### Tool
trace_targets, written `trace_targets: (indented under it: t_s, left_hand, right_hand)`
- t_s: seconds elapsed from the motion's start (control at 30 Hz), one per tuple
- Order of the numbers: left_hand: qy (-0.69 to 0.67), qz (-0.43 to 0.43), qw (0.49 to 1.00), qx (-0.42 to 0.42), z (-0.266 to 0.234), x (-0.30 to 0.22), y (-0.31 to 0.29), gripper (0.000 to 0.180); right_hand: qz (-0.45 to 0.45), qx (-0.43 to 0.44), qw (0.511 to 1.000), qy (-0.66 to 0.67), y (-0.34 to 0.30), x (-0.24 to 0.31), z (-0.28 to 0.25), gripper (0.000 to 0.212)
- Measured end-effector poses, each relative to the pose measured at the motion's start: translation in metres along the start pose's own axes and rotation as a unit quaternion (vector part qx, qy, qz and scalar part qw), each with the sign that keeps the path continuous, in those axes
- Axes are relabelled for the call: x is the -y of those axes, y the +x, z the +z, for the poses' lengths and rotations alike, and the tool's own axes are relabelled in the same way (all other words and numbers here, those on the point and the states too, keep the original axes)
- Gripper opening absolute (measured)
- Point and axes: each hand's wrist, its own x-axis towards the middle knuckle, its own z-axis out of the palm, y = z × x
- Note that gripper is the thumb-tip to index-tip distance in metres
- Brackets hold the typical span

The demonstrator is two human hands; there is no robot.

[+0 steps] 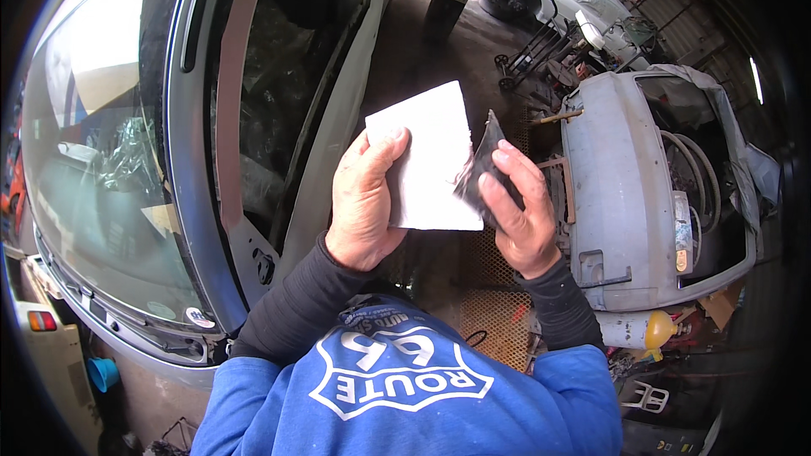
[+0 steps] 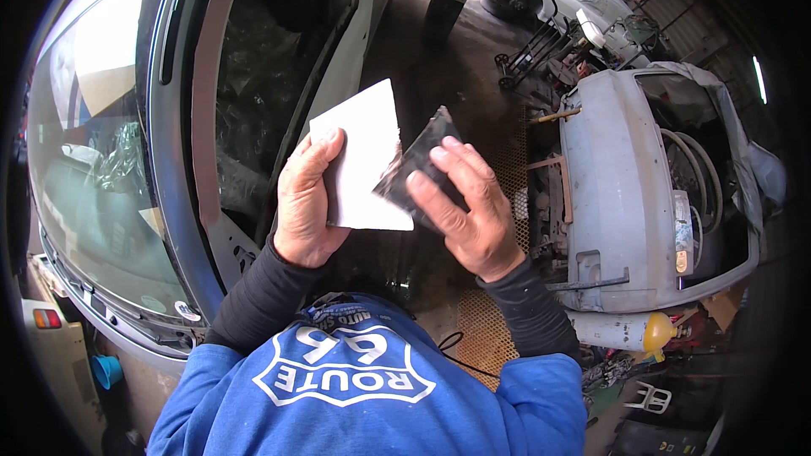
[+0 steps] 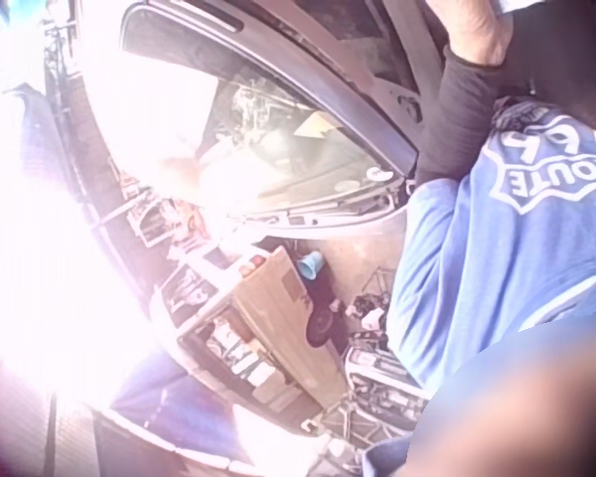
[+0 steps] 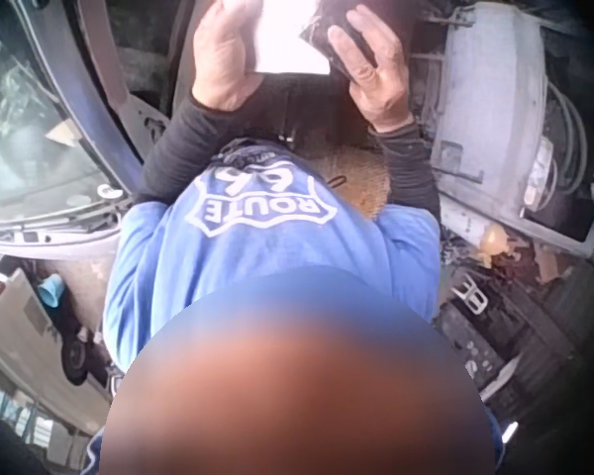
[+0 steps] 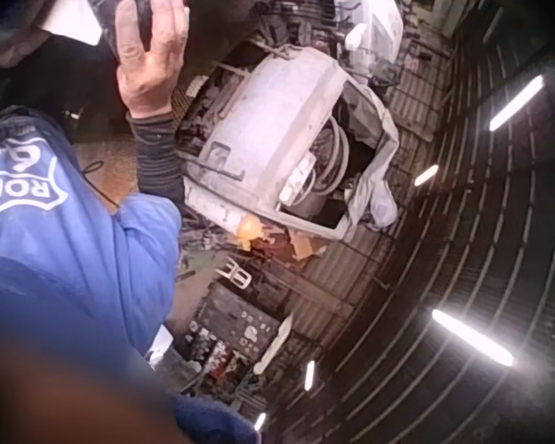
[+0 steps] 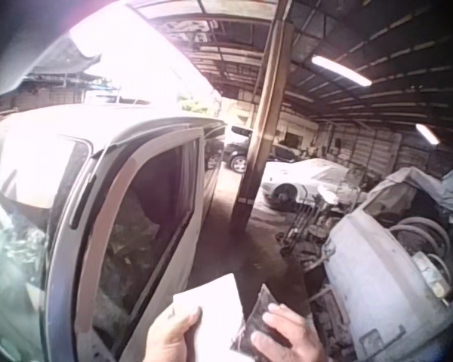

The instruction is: The person walks to a silver car with a missing door panel, then uses a sanding block to sand the door frame and surrounding area. The person also uses a putty knife to apply a substance to a test card before sanding the car.

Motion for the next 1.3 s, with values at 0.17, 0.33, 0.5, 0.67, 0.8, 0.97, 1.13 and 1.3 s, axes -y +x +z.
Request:
trace_targets:
  t_s: [0.17,0.33,0.5,0.67,0.8,0.97,1.13,1.3]
  left_hand:
    - [0.026,0.045,0.999,-0.001,-0.010,-0.010,0.003,0.038]
    - [0.016,0.148,0.988,-0.037,-0.022,-0.002,0.033,0.037]
    - [-0.006,0.131,0.988,-0.085,-0.018,0.028,0.044,0.037]
    - [0.009,0.093,0.994,-0.051,-0.018,0.038,0.037,0.040]
    - [0.019,0.088,0.995,-0.034,-0.021,0.036,0.035,0.040]
    - [0.018,0.090,0.996,-0.007,-0.029,0.035,0.036,0.036]
    - [-0.001,0.100,0.990,-0.101,-0.042,0.042,0.040,0.026]
    - [-0.035,0.031,0.978,-0.202,-0.047,0.060,0.040,0.018]
  right_hand:
    - [0.105,0.021,0.994,0.016,-0.006,-0.023,0.004,0.044]
    - [0.471,-0.153,0.551,0.671,-0.002,0.002,-0.036,0.050]
    - [0.513,-0.134,0.408,0.744,-0.013,0.018,0.000,0.044]
    - [0.540,-0.178,0.489,0.662,-0.020,-0.013,0.010,0.032]
    - [0.565,-0.160,0.578,0.567,-0.023,-0.029,0.009,0.022]
    - [0.585,-0.127,0.613,0.515,-0.031,-0.046,0.003,0.022]
    - [0.426,-0.271,0.755,0.418,-0.037,-0.023,0.008,0.054]
    - [0.289,-0.152,0.903,0.279,-0.058,0.012,0.039,0.060]
